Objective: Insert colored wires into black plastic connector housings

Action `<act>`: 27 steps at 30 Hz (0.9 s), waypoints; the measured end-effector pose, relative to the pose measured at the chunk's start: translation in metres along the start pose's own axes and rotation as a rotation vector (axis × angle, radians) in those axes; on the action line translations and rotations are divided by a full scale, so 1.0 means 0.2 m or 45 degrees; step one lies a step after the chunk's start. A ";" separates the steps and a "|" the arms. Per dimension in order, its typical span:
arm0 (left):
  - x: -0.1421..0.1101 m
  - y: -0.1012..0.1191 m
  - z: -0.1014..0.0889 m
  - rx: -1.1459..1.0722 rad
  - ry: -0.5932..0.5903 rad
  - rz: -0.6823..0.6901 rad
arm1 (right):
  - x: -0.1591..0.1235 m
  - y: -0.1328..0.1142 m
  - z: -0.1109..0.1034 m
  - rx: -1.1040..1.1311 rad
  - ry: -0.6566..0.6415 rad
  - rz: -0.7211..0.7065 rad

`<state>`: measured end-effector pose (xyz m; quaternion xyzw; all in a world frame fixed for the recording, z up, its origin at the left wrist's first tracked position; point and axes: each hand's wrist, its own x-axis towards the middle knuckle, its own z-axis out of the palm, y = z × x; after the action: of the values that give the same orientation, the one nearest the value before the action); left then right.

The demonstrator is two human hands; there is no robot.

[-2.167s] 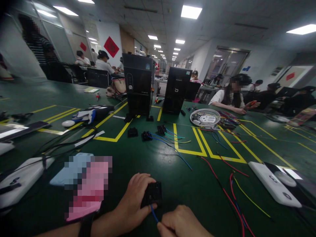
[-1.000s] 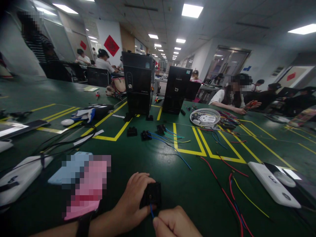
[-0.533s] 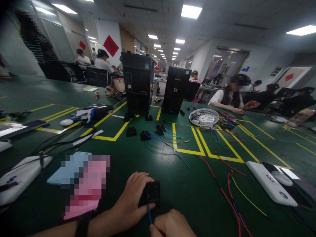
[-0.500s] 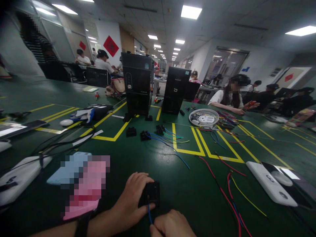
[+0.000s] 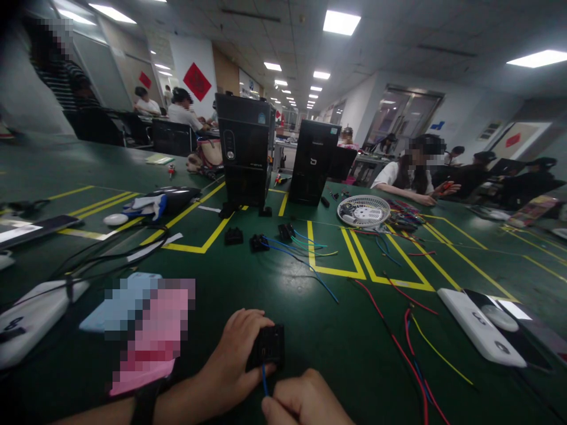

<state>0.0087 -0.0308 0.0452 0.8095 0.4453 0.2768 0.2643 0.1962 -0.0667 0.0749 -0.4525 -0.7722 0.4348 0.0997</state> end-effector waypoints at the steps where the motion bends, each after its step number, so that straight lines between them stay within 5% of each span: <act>1: 0.00 0.00 0.00 -0.003 -0.010 -0.005 | 0.00 0.00 0.00 -0.012 -0.053 0.015; 5: 0.00 0.01 -0.01 -0.010 -0.028 -0.015 | 0.02 -0.01 0.01 -0.064 -0.137 0.048; 14: 0.00 0.01 -0.01 0.005 -0.036 -0.015 | -0.01 0.00 -0.02 0.015 0.018 -0.073; 22: 0.01 0.01 -0.01 0.016 -0.047 -0.024 | 0.01 0.02 0.00 -0.099 -0.137 -0.022; 27: 0.01 0.01 -0.01 0.015 -0.041 -0.024 | -0.01 0.00 -0.02 0.011 0.012 -0.070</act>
<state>0.0096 -0.0306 0.0487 0.8111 0.4502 0.2588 0.2693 0.1991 -0.0657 0.0786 -0.4328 -0.7820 0.4330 0.1170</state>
